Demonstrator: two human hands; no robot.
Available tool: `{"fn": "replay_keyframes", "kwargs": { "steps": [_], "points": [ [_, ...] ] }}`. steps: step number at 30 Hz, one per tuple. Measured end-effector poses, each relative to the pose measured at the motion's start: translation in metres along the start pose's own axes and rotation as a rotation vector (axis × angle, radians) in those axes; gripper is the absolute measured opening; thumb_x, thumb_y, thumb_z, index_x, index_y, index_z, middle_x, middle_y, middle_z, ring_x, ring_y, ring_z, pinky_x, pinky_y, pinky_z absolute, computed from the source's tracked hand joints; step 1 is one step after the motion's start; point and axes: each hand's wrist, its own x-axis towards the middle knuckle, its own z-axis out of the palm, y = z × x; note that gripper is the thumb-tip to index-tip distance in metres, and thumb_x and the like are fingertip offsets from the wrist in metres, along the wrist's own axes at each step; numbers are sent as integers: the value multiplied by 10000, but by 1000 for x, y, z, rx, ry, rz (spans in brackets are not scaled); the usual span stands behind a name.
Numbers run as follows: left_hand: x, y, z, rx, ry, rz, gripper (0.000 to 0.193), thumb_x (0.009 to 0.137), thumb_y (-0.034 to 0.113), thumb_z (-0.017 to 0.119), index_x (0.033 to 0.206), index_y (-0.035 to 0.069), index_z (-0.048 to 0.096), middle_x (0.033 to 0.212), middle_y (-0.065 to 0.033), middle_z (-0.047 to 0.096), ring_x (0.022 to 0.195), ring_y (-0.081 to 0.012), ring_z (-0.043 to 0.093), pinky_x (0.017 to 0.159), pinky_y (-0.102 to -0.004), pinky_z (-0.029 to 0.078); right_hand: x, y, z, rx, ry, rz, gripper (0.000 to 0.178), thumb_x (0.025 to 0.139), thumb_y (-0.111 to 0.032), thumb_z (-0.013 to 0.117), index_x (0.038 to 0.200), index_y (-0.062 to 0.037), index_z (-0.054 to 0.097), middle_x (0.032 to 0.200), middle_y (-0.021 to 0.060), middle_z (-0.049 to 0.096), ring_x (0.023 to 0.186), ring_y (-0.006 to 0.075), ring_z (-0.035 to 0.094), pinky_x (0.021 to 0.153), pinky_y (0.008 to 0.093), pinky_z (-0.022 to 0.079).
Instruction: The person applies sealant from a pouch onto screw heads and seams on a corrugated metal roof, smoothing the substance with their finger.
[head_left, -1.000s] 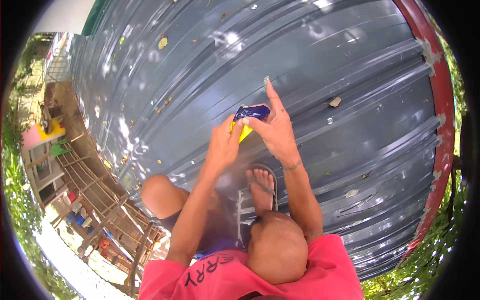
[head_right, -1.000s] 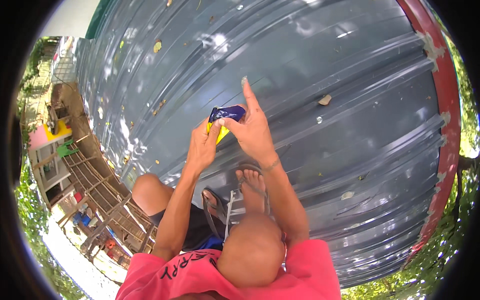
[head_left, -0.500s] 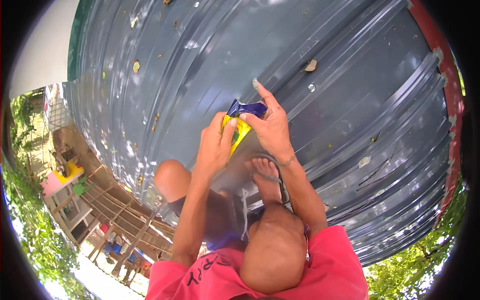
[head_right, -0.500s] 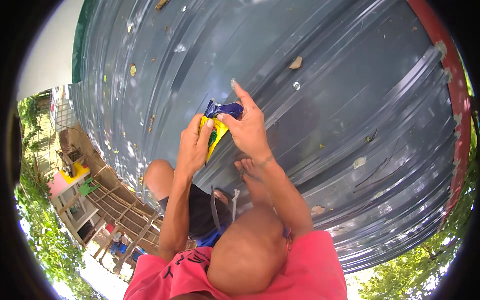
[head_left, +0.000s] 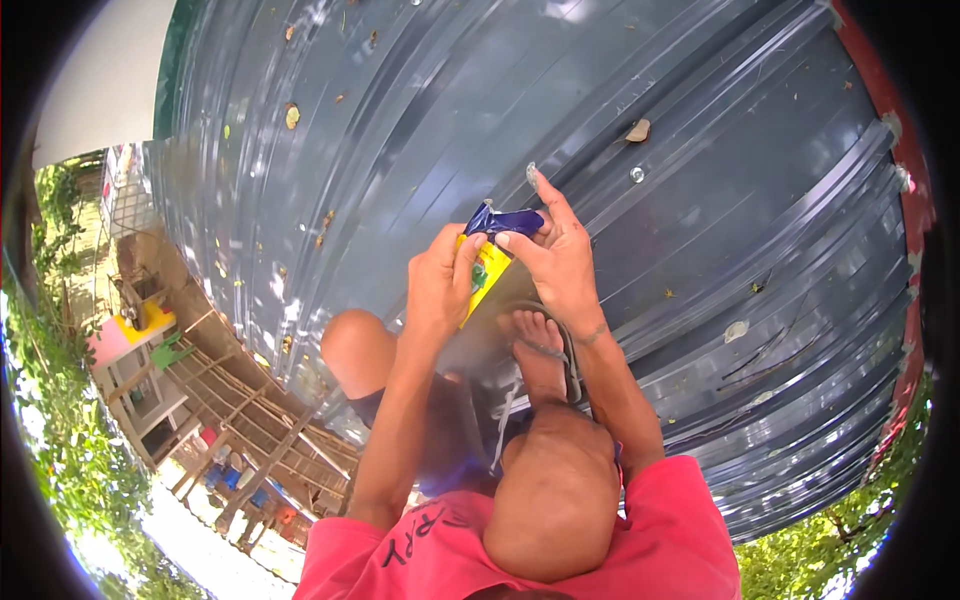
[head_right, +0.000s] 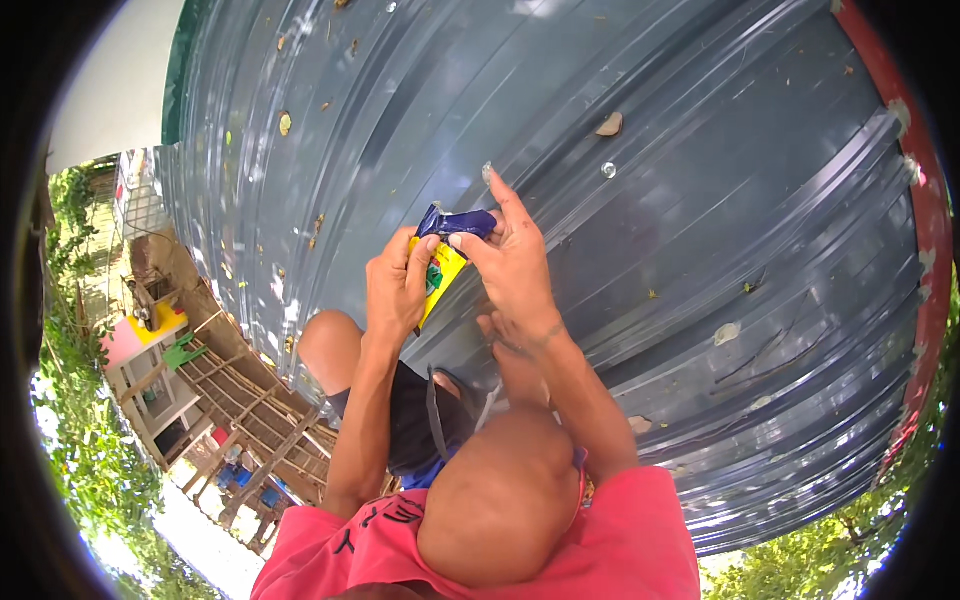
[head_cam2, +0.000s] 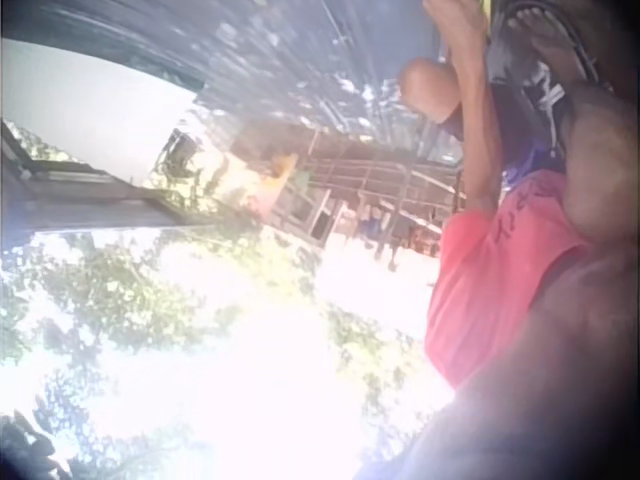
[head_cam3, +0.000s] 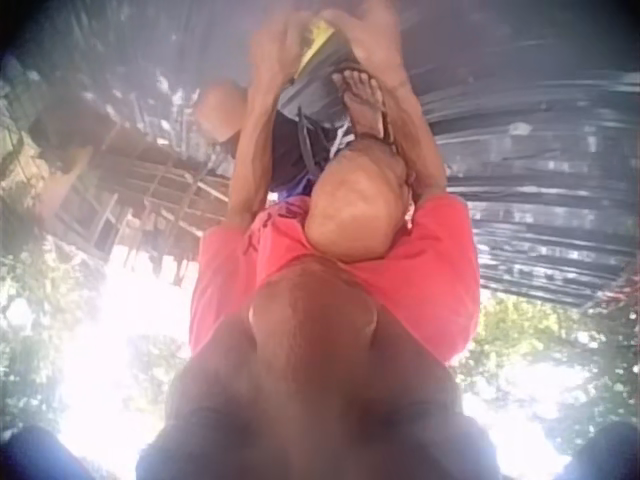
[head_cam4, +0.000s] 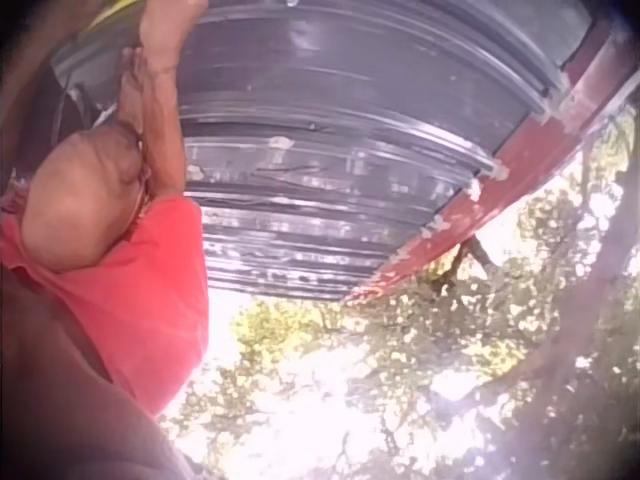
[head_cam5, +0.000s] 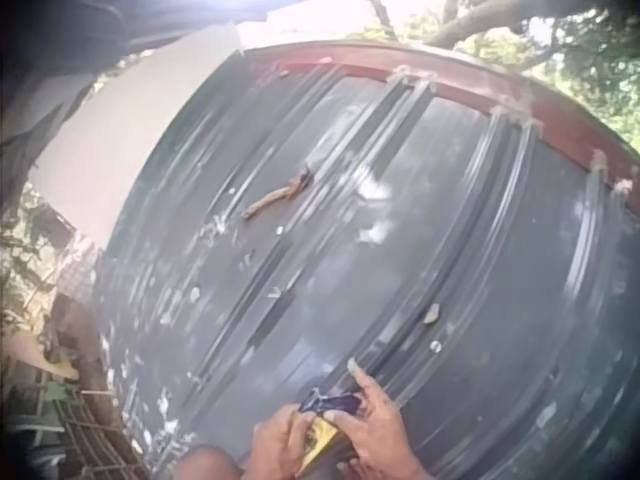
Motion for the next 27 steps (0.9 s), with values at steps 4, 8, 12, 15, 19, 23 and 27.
{"fn": "replay_keyframes", "kwargs": {
  "steps": [4,8,12,15,19,23,27],
  "points": [
    [-2,2,6,40,86,1,177,1017,196,610,1033,29,668,733,-135,650,627,-247,633,632,-346,498,-2,-6,7,-13,2,17,726,884,52,702,1524,41,360,963,55,655,877,102,651,818,255,558],
    [-4,-3,9,84,156,64,154,1008,172,618,1040,31,672,742,-134,645,637,-247,633,640,-352,499,-2,-6,3,-28,-67,39,658,885,43,690,1488,32,426,1023,73,639,917,108,631,788,261,544],
    [-5,-6,-5,54,142,85,167,999,149,628,1104,38,694,837,-132,695,714,-231,670,691,-341,519,3,-21,-15,-62,-277,135,523,928,-73,692,1421,2,533,1153,84,638,1043,130,603,883,302,520],
    [-3,-7,-8,6,108,101,194,991,131,638,1151,45,708,911,-128,728,778,-221,697,735,-328,532,5,-21,-20,-88,-297,121,463,957,-144,663,1390,-6,572,1184,74,638,1070,136,580,931,307,492],
    [-1,-2,-7,-30,92,142,200,976,115,659,1150,41,724,964,-129,749,830,-225,715,771,-321,540,8,-18,-21,-69,-337,91,435,962,-135,647,1372,1,589,1188,65,640,1092,137,569,963,302,467],
    [0,0,-9,-9,68,123,184,968,125,667,1116,33,729,956,-135,747,816,-243,715,761,-324,541,9,-19,-22,-109,-347,82,421,958,-108,636,1363,2,596,1203,59,641,1122,131,568,1002,296,440],
    [2,0,-9,21,72,130,181,964,130,667,1103,30,725,920,-137,736,773,-261,700,727,-331,533,8,-20,-20,-60,-334,132,401,961,-97,628,1348,3,605,1202,56,641,1129,124,567,1004,289,438]
  ]
}}
